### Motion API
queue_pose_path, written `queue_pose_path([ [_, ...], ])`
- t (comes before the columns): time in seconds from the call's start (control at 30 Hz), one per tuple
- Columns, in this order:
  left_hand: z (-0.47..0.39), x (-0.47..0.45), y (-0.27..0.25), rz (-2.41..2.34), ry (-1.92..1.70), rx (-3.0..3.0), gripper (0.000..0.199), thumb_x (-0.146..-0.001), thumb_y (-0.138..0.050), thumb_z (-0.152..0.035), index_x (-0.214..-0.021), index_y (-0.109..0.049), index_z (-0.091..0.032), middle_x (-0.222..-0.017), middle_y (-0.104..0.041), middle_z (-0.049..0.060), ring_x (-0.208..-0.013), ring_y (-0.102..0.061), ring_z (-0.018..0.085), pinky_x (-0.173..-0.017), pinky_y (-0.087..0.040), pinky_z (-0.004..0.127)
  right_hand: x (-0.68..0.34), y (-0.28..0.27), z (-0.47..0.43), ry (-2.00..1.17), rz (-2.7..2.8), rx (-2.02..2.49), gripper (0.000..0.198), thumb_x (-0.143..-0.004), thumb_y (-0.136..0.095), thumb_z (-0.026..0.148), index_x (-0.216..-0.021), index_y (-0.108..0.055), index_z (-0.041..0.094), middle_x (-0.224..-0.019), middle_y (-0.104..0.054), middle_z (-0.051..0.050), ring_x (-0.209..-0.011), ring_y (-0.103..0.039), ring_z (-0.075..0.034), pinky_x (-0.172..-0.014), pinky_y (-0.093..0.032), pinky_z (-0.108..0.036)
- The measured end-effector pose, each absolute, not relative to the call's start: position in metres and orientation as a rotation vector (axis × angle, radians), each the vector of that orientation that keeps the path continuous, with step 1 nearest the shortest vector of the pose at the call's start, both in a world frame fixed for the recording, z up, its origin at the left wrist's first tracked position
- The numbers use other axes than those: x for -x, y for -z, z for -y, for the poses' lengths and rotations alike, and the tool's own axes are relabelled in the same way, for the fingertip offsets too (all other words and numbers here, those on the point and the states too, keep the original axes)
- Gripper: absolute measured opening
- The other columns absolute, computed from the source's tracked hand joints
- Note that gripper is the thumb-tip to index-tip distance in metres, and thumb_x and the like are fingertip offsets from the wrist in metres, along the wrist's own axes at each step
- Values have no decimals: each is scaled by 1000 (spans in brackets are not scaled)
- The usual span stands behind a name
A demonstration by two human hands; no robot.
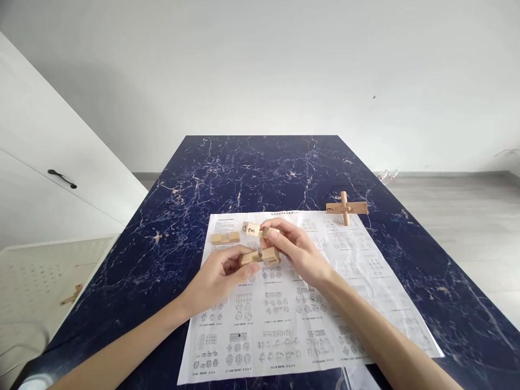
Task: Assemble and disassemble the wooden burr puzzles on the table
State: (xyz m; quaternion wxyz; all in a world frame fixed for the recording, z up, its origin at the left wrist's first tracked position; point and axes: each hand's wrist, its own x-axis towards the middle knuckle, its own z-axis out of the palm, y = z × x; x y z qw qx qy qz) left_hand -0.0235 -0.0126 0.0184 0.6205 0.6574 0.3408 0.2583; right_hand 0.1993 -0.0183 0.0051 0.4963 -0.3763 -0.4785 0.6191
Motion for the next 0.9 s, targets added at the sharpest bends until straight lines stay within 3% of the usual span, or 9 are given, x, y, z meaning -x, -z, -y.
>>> queue_pose_path([
  [0.07,12,24,-19,-802,-638,-1458,36,-97,-74,-52,-109,-73,-18,-78,-54,-2,-66,-47,12,-59,-39,25,-199,-5,20,-1543,1186,898,33,-99,-75,57,-113,-72,27,-86,-65,-2,-74,-59,-18,-66,-47,-31],
  [0.2,8,25,-20,-838,-736,-1355,43,-93,-77,-61,-98,-73,-18,-73,-60,-2,-61,-52,12,-56,-43,24,-197,-5,21,-1586,1153,863,38,-97,-75,62,-112,-70,27,-88,-69,-3,-65,-57,-17,-59,-46,-32],
  [0.3,6,25,-21,-714,-765,-1192,47,-98,-72,-63,-107,-69,-16,-98,-75,8,-72,-72,17,-68,-58,32,-198,-5,19,-1556,1087,850,35,-99,-72,59,-113,-70,27,-99,-71,-5,-61,-55,-15,-57,-45,-32],
  [0.37,5,25,-21,-646,-751,-1091,47,-101,-69,-61,-114,-65,-17,-115,-77,14,-75,-77,20,-70,-62,35,-199,-5,18,-1519,1040,864,32,-102,-69,56,-113,-71,26,-105,-70,-5,-61,-53,-14,-57,-43,-31],
  [0.47,4,24,-19,-639,-760,-1018,46,-101,-69,-60,-116,-63,-17,-111,-78,13,-69,-74,17,-67,-60,33,-201,-5,15,-1491,1003,895,32,-105,-65,56,-112,-72,26,-102,-68,-4,-60,-48,-14,-55,-38,-31],
  [0.63,3,25,-15,-719,-742,-987,57,-104,-66,-60,-142,-60,-18,-89,-72,4,-56,-52,9,-55,-45,27,-200,-5,16,-1508,985,921,33,-104,-66,59,-109,-69,27,-80,-61,1,-53,-39,-13,-55,-37,-32],
  [0.73,2,27,-14,-702,-668,-922,60,-104,-64,-62,-147,-58,-20,-92,-68,4,-57,-47,7,-54,-40,26,-198,-6,18,-1535,999,926,34,-104,-65,59,-109,-68,26,-76,-58,3,-52,-39,-12,-55,-37,-31],
  [0.9,-1,29,-18,-660,-592,-989,71,-85,-92,-42,-145,-58,-25,-97,-62,0,-69,-50,9,-63,-41,25,-194,-12,21,-1549,1040,942,36,-103,-67,60,-112,-67,25,-79,-60,3,-54,-44,-12,-55,-37,-31],
])
